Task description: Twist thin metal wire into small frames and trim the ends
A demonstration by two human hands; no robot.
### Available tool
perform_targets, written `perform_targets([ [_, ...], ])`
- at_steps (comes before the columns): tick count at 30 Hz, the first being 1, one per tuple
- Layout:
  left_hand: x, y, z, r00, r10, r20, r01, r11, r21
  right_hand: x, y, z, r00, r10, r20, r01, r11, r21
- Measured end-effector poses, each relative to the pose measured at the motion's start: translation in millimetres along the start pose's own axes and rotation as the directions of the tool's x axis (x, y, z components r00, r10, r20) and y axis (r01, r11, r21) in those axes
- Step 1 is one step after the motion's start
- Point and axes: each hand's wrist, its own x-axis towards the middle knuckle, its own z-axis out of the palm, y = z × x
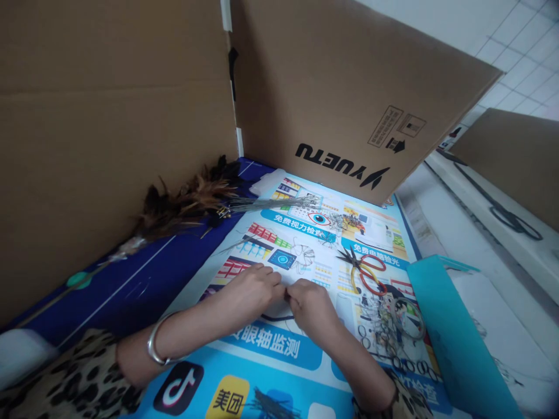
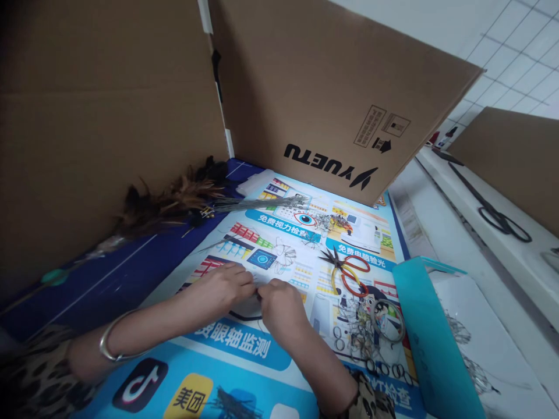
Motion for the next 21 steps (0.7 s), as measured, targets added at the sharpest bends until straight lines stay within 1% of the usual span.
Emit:
perform_targets([
  [3, -0.7, -1.5, 0.7, 0.999, -0.053, -0.006, 0.052, 0.994, -0.092, -0.1, 1.6, 0.0, 0.999, 0.017, -0.028, -0.014, 0.995, 0.095],
  [6, -0.7, -5.6, 4.0, 0.992, -0.121, -0.031, 0.112, 0.974, -0.195, 0.5, 4.6, 0.8, 0.996, 0.038, -0.075, -0.020, 0.974, 0.225],
  [8, 0.0, -9.1, 6.8, 0.982, -0.183, -0.052, 0.160, 0.943, -0.291, 0.9, 6.9, 2.1, 0.990, 0.079, -0.119, -0.034, 0.939, 0.343],
  [10, 1.0, -12.4, 9.5, 0.965, -0.252, -0.074, 0.199, 0.885, -0.421, 1.2, 9.2, 4.6, 0.979, 0.154, -0.131, -0.072, 0.871, 0.486],
  [11, 1.6, -13.7, 11.0, 0.955, -0.287, -0.079, 0.213, 0.843, -0.494, 1.4, 10.2, 6.3, 0.973, 0.197, -0.116, -0.099, 0.819, 0.565],
  [13, 2.8, -15.6, 14.4, 0.933, -0.356, -0.062, 0.238, 0.734, -0.636, 2.0, 11.4, 9.8, 0.961, 0.271, -0.057, -0.148, 0.676, 0.722],
  [15, 3.8, -16.3, 18.7, 0.911, -0.413, -0.012, 0.257, 0.590, -0.766, 3.2, 11.2, 12.2, 0.948, 0.319, 0.007, -0.178, 0.509, 0.842],
  [17, 4.6, -15.9, 23.4, 0.894, -0.445, 0.053, 0.263, 0.425, -0.866, 4.8, 9.7, 12.7, 0.933, 0.356, 0.058, -0.197, 0.367, 0.909],
  [19, 5.3, -14.9, 27.3, 0.887, -0.450, 0.103, 0.252, 0.284, -0.925, 6.4, 7.4, 11.8, 0.917, 0.388, 0.093, -0.212, 0.276, 0.938],
  [21, 6.1, -13.4, 29.8, 0.884, -0.450, 0.127, 0.237, 0.195, -0.952, 7.5, 5.3, 10.7, 0.909, 0.404, 0.105, -0.210, 0.226, 0.951],
])
